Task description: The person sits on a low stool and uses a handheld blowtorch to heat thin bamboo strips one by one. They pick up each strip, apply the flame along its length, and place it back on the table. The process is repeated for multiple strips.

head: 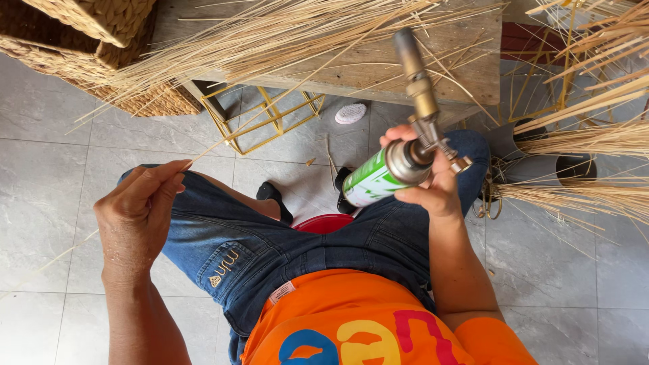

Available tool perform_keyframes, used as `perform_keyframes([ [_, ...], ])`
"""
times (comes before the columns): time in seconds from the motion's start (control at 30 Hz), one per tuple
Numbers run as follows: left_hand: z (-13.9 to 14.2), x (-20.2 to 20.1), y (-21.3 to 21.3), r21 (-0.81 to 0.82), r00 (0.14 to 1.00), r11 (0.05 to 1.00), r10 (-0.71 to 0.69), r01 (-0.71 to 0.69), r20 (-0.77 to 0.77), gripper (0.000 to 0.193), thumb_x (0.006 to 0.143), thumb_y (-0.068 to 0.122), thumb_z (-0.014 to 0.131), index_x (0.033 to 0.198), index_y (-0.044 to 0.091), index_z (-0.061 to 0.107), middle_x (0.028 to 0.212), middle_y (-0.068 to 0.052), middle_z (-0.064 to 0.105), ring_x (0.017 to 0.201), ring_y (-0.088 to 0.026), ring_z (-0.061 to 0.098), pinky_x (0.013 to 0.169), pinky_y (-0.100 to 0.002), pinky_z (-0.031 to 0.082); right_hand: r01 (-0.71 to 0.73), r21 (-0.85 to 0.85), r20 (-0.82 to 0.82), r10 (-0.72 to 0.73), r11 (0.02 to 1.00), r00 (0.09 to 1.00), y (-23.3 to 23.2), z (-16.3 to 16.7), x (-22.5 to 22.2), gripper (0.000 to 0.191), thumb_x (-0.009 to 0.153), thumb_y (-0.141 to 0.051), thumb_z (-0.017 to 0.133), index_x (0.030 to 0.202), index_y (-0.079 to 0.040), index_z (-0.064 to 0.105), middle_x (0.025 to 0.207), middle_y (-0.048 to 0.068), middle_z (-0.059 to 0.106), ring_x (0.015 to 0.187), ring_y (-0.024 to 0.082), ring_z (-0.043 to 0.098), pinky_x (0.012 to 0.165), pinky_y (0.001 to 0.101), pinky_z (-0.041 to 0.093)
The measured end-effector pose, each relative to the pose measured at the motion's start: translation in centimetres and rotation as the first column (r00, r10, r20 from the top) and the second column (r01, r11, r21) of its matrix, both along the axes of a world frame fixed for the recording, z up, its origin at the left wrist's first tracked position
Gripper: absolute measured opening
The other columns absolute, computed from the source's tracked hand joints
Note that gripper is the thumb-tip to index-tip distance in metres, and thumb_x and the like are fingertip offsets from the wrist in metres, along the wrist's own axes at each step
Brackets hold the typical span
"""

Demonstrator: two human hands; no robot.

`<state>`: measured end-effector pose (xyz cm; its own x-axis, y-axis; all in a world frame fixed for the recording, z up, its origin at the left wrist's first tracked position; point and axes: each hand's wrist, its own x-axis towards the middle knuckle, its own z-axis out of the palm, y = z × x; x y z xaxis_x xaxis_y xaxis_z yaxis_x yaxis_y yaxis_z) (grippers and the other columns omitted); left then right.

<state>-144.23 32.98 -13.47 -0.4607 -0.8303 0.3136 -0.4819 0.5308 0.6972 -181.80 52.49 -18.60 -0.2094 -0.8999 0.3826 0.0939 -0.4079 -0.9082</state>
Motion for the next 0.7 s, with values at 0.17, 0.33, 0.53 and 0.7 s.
perform_keyframes([
  [0.17,-0.2,-0.2,0.0,-0.021,1.000,1.000,-0.010,0.010,0.000,0.018,0.102,0.003,0.075,0.118,0.009,0.077,0.091,-0.002,0.073,0.083,-0.008,0.069,0.068,-0.023,0.054,0.053,-0.011,0.003,-0.053,0.999,0.999,0.5,0.0,-0.6,0.077,0.075,0.003,0.076,0.147,-0.008,0.050,0.149,0.014,0.055,0.136,0.026,0.059,0.121,0.0417,0.047],
  [0.33,0.0,-0.6,0.0,-0.024,1.000,1.000,-0.016,0.016,-0.016,0.017,0.101,0.003,0.075,0.118,0.008,0.077,0.089,-0.003,0.072,0.081,-0.009,0.068,0.067,-0.023,0.052,-0.086,0.040,0.006,0.086,0.995,0.996,0.7,-0.7,1.1,0.079,0.074,0.004,0.076,0.147,-0.009,0.051,0.147,0.014,0.057,0.133,0.023,0.060,0.113,0.0385,0.052],
  [0.53,0.5,-0.9,0.2,-0.039,1.000,0.999,-0.011,0.011,-0.013,0.018,0.100,0.002,0.076,0.117,0.008,0.078,0.085,-0.003,0.070,0.077,-0.009,0.067,0.065,-0.024,0.050,-0.287,0.137,-0.017,0.292,0.948,0.956,0.5,-1.6,3.9,0.083,0.073,0.005,0.076,0.150,-0.009,0.047,0.145,0.015,0.059,0.128,0.022,0.063,0.117,0.0381,0.050],
  [0.7,0.3,-1.0,-0.1,-0.061,1.000,0.998,-0.026,0.025,-0.017,0.017,0.100,0.001,0.075,0.117,0.007,0.077,0.085,-0.004,0.070,0.077,-0.010,0.067,0.065,-0.024,0.050,-0.331,0.182,0.014,0.334,0.926,0.942,0.4,-1.5,4.4,0.082,0.073,0.005,0.075,0.149,-0.009,0.049,0.142,0.014,0.058,0.126,0.021,0.062,0.114,0.0365,0.048],
])
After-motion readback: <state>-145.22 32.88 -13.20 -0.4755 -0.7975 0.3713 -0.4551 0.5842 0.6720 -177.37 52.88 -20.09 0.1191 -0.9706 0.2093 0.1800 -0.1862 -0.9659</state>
